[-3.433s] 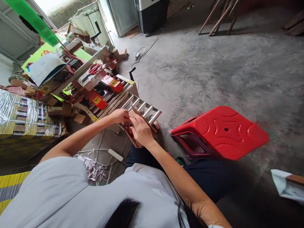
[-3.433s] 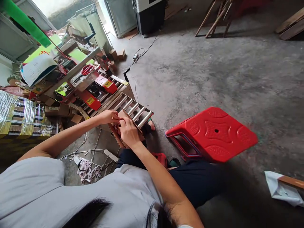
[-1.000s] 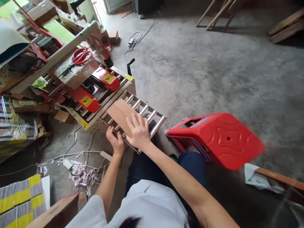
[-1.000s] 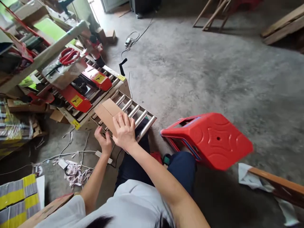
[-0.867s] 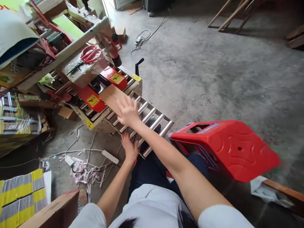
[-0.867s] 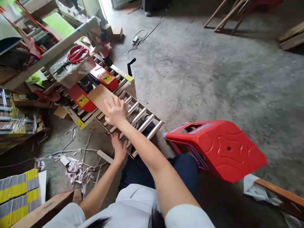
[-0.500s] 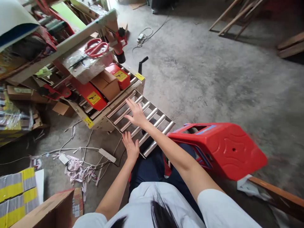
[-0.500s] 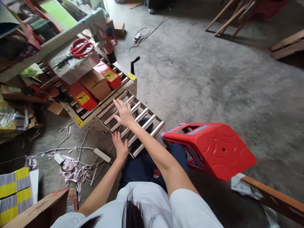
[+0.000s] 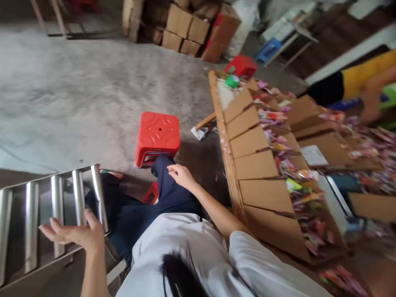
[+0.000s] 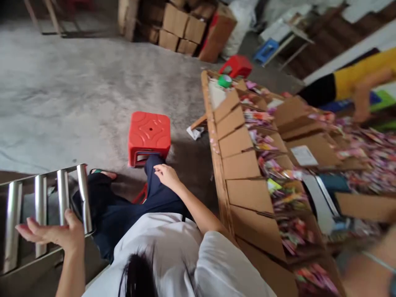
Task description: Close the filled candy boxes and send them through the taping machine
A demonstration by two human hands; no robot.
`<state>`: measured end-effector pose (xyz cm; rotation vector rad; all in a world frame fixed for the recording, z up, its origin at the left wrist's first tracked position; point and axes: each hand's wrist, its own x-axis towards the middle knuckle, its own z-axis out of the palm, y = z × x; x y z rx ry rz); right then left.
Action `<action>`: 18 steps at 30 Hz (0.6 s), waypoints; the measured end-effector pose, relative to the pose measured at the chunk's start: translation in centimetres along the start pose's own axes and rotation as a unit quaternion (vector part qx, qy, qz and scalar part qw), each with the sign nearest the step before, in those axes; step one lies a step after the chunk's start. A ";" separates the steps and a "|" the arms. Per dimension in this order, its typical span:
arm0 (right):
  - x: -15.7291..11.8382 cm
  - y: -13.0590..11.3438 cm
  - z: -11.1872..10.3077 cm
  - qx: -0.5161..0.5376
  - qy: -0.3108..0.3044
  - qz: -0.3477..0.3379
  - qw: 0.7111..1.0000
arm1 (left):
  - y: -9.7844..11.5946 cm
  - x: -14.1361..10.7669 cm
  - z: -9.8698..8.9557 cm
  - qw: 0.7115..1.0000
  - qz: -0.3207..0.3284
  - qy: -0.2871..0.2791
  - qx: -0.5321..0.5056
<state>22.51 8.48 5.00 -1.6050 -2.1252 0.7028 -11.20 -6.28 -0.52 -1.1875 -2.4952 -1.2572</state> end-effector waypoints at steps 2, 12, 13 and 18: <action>-3.6 1.2 -0.6 0.002 -0.004 0.021 1.000 | 3.3 1.4 1.8 0.997 0.058 -0.037 -0.044; -21.0 -3.4 -20.5 -0.061 0.184 0.122 0.973 | 17.1 -3.2 10.6 0.916 0.154 -0.277 -0.246; -23.0 -3.9 -22.9 -0.104 0.225 0.161 0.955 | 18.3 -4.8 11.2 0.892 0.164 -0.330 -0.262; -34.4 -3.9 -28.3 -0.312 0.278 0.413 0.809 | 22.4 -12.2 11.7 0.707 0.259 -0.584 -0.302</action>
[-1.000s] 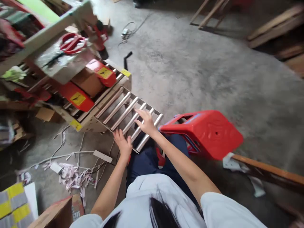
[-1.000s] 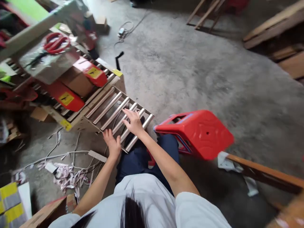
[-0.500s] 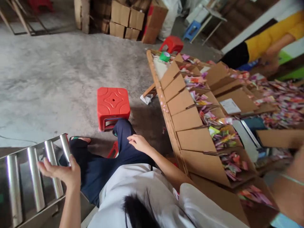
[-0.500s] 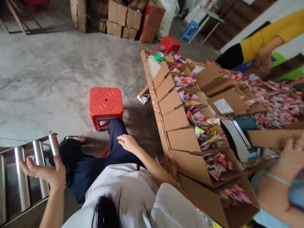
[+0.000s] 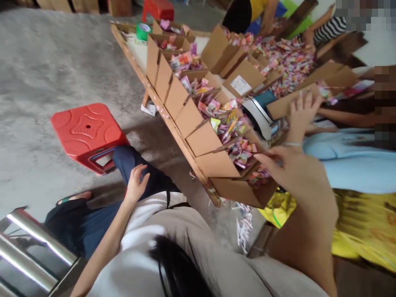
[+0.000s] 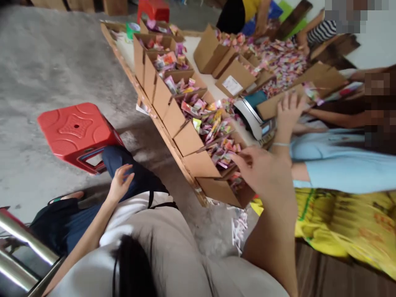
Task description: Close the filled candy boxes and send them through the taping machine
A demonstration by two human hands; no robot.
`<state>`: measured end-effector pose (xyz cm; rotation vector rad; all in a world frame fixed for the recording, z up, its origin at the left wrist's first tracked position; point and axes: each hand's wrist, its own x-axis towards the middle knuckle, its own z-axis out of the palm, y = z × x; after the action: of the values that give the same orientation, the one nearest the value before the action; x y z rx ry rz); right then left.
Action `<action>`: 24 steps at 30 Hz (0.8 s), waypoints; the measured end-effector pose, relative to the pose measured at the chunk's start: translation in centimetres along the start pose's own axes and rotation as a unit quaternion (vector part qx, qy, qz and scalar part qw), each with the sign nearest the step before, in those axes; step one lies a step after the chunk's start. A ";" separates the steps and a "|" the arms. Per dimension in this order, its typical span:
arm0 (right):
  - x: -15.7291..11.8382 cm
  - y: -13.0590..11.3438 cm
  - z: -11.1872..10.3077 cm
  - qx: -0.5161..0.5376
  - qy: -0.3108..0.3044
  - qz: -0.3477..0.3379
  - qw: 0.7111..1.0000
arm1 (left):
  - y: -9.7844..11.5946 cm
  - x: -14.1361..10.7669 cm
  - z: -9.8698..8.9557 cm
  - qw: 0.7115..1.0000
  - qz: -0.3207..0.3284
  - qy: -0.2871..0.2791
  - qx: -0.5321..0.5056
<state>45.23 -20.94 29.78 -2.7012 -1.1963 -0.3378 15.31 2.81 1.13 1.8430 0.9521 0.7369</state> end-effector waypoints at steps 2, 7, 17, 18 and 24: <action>-2.6 3.3 -0.4 -0.040 -0.052 0.085 0.994 | 1.1 -0.1 1.3 0.995 0.010 -0.100 -0.004; -9.1 6.1 2.5 0.044 -0.185 0.136 0.972 | 3.5 -0.5 1.6 0.973 -0.059 -0.224 0.008; -13.5 6.4 11.3 -0.003 -0.013 0.057 0.998 | 8.8 -2.2 13.7 0.927 -0.095 -0.317 -0.176; -13.4 7.1 10.8 0.004 -0.009 0.029 1.000 | 9.7 -2.3 15.1 0.914 -0.101 -0.334 -0.205; -15.1 10.2 5.6 0.057 0.045 -0.057 0.996 | 14.4 -3.1 19.9 0.829 -0.293 -0.387 -0.278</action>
<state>43.77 -37.02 19.64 -2.5003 -1.3057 -0.3909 33.92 -12.87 5.65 1.0548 0.5977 -0.1425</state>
